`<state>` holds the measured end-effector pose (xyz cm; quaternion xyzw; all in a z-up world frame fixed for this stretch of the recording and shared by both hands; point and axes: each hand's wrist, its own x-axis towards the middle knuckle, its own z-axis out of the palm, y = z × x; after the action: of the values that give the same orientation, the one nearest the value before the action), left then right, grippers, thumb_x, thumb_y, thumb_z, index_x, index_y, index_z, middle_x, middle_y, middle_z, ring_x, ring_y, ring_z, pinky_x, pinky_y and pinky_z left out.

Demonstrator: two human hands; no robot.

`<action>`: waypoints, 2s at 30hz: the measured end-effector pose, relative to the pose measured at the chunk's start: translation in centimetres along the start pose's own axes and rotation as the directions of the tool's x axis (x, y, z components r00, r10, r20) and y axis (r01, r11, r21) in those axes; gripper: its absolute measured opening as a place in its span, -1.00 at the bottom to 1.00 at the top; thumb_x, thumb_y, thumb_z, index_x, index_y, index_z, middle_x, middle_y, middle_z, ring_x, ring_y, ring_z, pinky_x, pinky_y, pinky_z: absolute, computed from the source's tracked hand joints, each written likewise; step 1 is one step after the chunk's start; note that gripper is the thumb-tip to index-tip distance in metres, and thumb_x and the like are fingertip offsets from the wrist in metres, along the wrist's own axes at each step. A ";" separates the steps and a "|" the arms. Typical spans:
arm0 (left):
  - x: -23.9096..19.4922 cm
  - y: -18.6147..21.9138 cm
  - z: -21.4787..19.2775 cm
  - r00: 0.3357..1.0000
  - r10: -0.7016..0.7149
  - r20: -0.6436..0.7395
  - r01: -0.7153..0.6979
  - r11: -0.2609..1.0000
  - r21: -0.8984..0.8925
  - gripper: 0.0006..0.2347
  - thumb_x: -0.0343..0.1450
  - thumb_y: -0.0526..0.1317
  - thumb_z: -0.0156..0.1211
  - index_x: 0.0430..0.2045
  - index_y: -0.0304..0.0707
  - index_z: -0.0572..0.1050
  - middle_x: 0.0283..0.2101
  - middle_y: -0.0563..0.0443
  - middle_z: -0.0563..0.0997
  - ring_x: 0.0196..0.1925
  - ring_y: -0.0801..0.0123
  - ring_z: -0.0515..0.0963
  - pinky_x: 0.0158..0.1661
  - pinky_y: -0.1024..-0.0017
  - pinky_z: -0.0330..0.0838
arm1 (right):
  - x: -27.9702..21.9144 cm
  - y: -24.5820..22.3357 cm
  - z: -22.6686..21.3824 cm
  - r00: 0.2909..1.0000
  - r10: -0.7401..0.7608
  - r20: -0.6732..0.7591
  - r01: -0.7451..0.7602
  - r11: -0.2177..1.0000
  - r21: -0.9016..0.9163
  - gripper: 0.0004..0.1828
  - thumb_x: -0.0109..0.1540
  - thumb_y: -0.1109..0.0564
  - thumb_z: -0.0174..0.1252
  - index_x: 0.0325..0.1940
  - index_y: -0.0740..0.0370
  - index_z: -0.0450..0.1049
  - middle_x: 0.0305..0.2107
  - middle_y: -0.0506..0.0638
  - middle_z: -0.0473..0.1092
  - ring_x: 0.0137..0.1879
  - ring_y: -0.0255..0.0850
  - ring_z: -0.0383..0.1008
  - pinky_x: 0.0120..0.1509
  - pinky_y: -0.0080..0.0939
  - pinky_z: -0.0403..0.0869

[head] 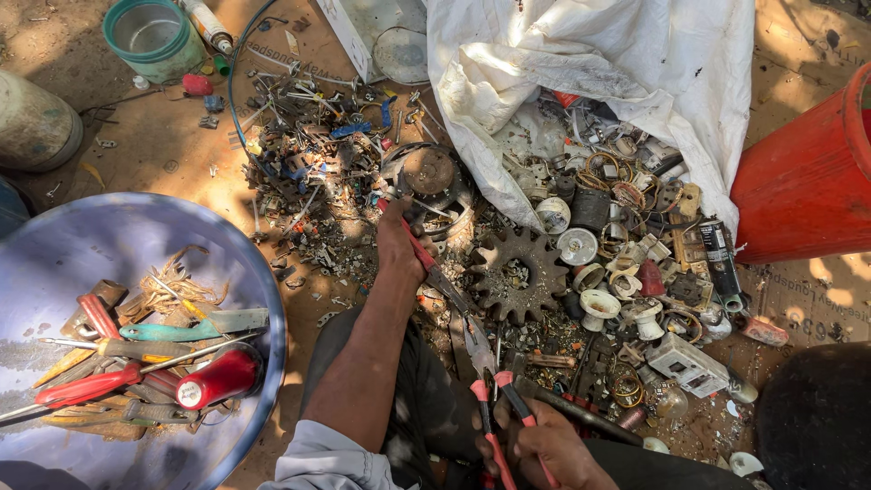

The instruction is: The person sits on the ground surrounded by piles of electronic scrap and uses pliers to cut and separate small metal components. They repeatedly pick up items from a central pile, manipulate them with the pliers, and place the processed pieces into a nearby blue basin.

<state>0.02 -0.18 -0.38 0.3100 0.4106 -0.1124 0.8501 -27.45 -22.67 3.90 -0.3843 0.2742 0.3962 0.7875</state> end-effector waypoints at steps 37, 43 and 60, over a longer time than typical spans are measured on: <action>0.3 0.2 0.1 0.980 0.065 -0.187 -0.046 0.993 0.106 -0.64 0.34 -0.03 0.21 -0.13 -0.32 0.47 -0.32 -0.03 0.29 -0.39 0.29 0.32 -0.38 0.17 0.28 | -0.4 -3.3 1.8 0.997 -0.017 0.071 0.015 0.999 0.034 -0.25 -0.12 0.34 -0.02 0.20 0.51 0.33 0.03 0.31 0.44 0.13 0.21 0.58 0.10 0.21 0.63; 0.6 0.1 0.0 0.988 0.064 -0.138 -0.052 0.995 0.083 -0.68 0.35 -0.03 0.20 -0.18 -0.28 0.46 -0.34 0.01 0.28 -0.44 0.31 0.29 -0.42 0.22 0.25 | -0.3 -2.9 2.1 0.999 -0.032 0.011 0.030 0.992 0.119 -0.18 -0.18 0.37 -0.05 0.22 0.38 0.44 -0.19 0.32 0.41 -0.18 0.18 0.60 -0.18 0.12 0.60; 0.2 1.0 0.2 0.951 0.076 -0.301 -0.090 0.995 -0.034 -0.62 0.29 -0.08 0.27 -0.14 -0.38 0.48 -0.27 -0.01 0.40 -0.30 0.29 0.36 -0.29 0.16 0.27 | 0.6 -2.6 3.2 0.903 -0.414 -0.116 -0.196 -0.157 -0.968 -0.25 0.11 0.21 0.29 0.40 0.08 0.31 0.25 0.22 0.12 0.28 0.22 0.26 0.36 0.19 0.27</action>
<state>0.71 0.50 -0.05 0.3201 0.5238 -0.0185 0.7892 -24.52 -20.82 6.19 -0.9362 -0.0053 0.3047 0.1752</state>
